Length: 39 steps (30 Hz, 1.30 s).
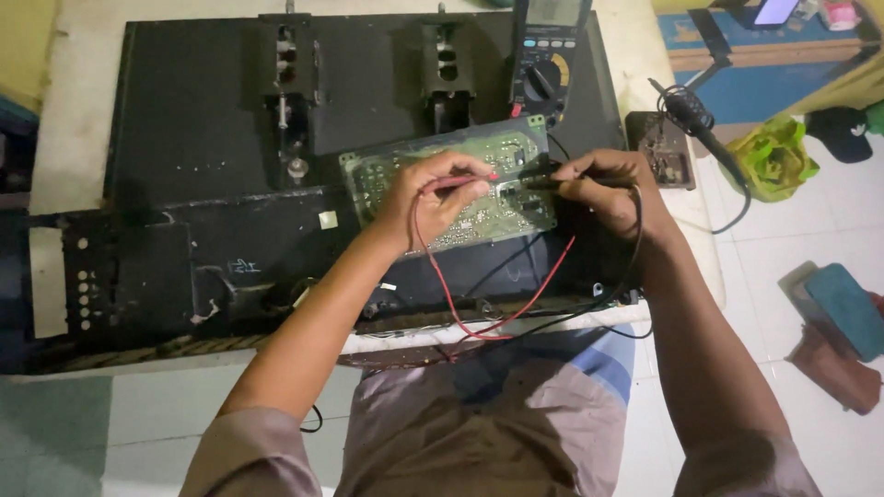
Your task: Testing a power supply circuit board using a digital multimeter to diagnose faults
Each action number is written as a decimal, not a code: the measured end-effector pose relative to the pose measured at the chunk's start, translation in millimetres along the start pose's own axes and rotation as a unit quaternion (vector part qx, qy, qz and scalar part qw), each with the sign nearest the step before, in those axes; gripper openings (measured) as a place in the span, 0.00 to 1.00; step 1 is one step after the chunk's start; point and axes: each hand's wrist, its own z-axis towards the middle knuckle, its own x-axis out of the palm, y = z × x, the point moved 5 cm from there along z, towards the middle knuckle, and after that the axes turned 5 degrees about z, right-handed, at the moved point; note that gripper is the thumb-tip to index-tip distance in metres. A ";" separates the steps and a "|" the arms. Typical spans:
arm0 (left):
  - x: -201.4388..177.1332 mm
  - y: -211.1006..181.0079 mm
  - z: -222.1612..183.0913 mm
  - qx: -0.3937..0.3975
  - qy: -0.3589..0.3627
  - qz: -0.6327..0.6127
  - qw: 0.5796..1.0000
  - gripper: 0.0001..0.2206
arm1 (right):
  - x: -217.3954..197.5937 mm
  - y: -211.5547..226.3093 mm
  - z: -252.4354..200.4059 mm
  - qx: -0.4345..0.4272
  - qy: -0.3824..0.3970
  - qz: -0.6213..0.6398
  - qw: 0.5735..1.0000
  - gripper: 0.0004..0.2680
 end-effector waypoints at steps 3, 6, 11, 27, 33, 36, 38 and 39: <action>5.3 4.5 3.4 -0.035 0.004 -0.002 0.999 0.09 | 3.6 7.3 -1.3 0.001 0.009 0.037 0.999 0.04; 3.1 12.6 2.8 -0.065 -0.001 0.034 0.997 0.10 | 2.4 0.4 -0.2 -0.002 0.012 0.026 1.000 0.03; 1.5 12.9 8.3 -0.123 -0.025 0.000 0.992 0.14 | 3.0 0.5 -2.4 0.011 0.014 -0.003 1.000 0.03; 3.8 18.9 -10.5 -0.071 -0.018 0.013 0.997 0.10 | 9.4 8.9 -3.0 0.017 0.006 0.000 1.000 0.03; 2.4 -1.3 -6.9 -0.051 -0.018 0.090 0.994 0.09 | 7.6 0.0 -5.3 0.022 -0.003 0.011 1.000 0.03; 4.5 -1.8 -9.4 -0.061 -0.027 0.094 0.993 0.09 | 8.2 3.8 -1.7 0.013 -0.001 -0.001 1.000 0.03; 6.8 1.5 -9.7 -0.053 -0.029 0.095 0.994 0.08 | 4.9 -5.5 -1.3 0.012 0.008 -0.010 1.000 0.05; 7.3 2.7 -9.4 -0.046 -0.031 0.095 0.994 0.07 | 4.1 -10.1 -0.7 0.011 0.017 -0.019 1.000 0.06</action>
